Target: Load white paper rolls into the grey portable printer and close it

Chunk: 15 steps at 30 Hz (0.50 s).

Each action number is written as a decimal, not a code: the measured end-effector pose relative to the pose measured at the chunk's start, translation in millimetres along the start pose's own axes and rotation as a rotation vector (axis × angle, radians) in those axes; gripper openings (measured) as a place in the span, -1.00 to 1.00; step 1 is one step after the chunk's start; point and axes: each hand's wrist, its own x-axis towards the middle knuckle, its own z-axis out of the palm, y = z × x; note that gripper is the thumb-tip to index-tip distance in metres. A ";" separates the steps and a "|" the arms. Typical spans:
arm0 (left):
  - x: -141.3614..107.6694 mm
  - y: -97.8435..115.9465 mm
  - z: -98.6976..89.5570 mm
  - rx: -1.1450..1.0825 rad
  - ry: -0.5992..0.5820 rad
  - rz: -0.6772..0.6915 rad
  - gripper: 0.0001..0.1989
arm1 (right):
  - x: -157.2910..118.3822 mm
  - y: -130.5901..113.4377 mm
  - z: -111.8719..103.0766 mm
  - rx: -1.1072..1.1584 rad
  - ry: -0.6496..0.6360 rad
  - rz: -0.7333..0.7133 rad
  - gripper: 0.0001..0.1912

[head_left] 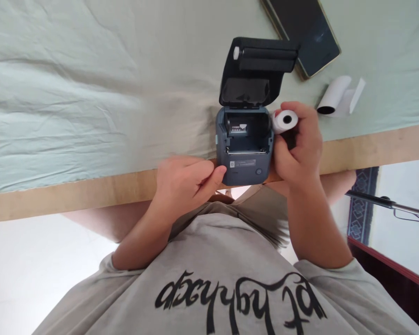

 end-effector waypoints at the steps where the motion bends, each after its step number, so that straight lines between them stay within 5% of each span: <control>1: 0.3 0.3 0.3 0.002 0.002 0.000 -0.48 | 1.0 -1.2 -0.6 -0.032 0.003 -0.023 -0.49; 7: 1.2 1.2 0.5 -0.015 -0.006 -0.027 -0.49 | 0.9 1.3 2.5 0.082 0.050 -0.003 -0.40; 15: 1.4 1.2 -0.7 -0.019 -0.021 -0.032 -0.48 | 1.8 -5.5 2.6 -0.038 0.046 0.008 -0.59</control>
